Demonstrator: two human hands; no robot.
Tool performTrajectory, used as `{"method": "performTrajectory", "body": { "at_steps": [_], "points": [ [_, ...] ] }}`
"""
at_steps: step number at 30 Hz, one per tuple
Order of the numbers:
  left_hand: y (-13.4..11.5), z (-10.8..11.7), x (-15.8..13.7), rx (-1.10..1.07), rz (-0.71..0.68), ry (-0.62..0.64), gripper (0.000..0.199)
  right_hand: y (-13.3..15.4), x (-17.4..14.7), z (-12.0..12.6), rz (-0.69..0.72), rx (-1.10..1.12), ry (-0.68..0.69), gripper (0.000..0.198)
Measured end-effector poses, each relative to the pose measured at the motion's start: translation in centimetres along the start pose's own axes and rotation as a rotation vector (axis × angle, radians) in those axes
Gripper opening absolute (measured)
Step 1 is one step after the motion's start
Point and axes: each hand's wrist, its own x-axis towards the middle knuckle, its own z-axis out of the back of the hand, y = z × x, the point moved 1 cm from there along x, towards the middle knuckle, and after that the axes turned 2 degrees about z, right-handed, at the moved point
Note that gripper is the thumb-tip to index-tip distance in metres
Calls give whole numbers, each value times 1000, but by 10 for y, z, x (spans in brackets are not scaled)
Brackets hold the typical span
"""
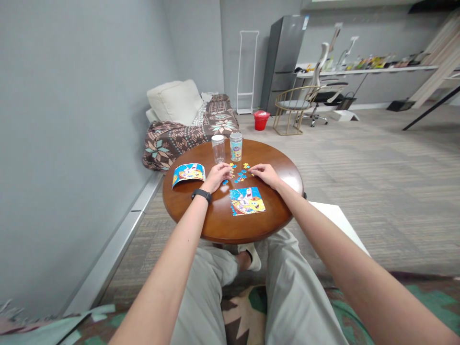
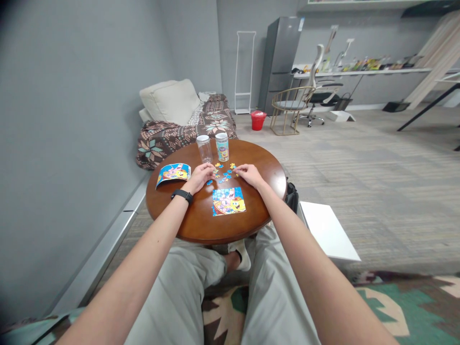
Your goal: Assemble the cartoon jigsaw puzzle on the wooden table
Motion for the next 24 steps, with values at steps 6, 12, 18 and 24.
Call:
{"method": "performTrajectory", "body": {
  "at_steps": [6,12,18,24],
  "points": [
    [3,2,0,-6,-39,29,19,0,-1,-1,-70,70,37,20],
    [2,1,1,5,-22,16,18,0,0,1,-1,28,2,18],
    [2,0,1,15,2,27,30,-1,0,-1,-33,66,8,16],
    [6,2,1,-2,-60,37,33,1,-2,-1,-65,150,10,17]
  ]
}}
